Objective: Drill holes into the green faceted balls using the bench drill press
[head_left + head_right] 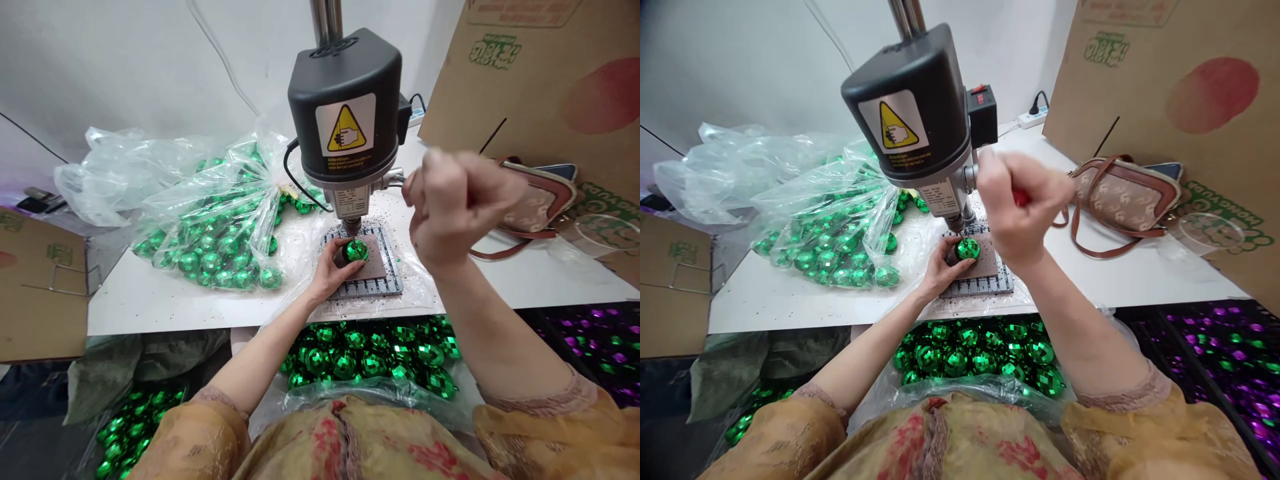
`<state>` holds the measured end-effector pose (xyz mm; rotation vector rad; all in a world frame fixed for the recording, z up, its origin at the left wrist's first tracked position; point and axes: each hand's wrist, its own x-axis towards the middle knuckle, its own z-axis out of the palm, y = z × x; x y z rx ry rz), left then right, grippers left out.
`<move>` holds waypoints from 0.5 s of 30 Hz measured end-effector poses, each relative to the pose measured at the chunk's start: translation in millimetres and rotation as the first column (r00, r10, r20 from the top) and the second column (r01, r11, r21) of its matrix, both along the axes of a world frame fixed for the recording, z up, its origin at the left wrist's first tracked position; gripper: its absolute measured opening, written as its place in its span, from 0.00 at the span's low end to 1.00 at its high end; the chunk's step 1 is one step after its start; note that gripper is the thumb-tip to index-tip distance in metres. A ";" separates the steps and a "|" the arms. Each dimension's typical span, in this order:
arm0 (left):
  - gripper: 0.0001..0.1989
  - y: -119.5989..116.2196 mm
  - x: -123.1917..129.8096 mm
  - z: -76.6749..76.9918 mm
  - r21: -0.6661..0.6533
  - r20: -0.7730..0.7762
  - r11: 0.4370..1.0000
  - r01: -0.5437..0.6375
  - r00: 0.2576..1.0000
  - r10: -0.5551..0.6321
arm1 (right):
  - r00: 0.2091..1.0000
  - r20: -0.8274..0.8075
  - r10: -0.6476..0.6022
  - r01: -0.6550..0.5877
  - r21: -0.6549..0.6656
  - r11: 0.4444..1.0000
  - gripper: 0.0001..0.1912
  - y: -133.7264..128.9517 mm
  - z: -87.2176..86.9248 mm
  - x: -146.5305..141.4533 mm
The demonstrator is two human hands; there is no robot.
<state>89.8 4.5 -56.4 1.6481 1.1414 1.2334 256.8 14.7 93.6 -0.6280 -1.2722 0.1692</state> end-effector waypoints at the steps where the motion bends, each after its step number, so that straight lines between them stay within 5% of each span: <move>1: 0.28 0.0 0.7 0.7 -0.006 0.010 1.000 -0.006 1.000 0.007 | 0.996 -0.086 -0.024 0.024 0.001 1.000 0.26 2.5 11.5 -1.6; 7: 0.25 -7.7 0.5 6.7 0.017 -0.002 0.997 -0.080 0.997 0.080 | 0.930 -0.279 0.239 -0.239 0.033 0.970 0.23 21.8 57.4 -6.1; 11: 0.21 -37.9 1.2 10.8 0.252 -0.087 0.949 -0.188 0.973 0.215 | 0.920 -0.303 0.250 -0.270 -0.025 0.962 0.25 23.3 61.6 -4.9; 13: 0.20 -60.1 4.5 11.8 0.384 -0.171 0.923 -0.034 0.979 0.107 | 0.928 -0.285 0.240 -0.264 -0.047 0.963 0.26 22.6 62.0 -4.8; 15: 0.19 -81.2 9.9 9.9 0.407 -0.317 0.878 0.251 0.940 -0.122 | 0.934 -0.272 0.232 -0.254 -0.048 0.966 0.26 22.6 62.2 -5.3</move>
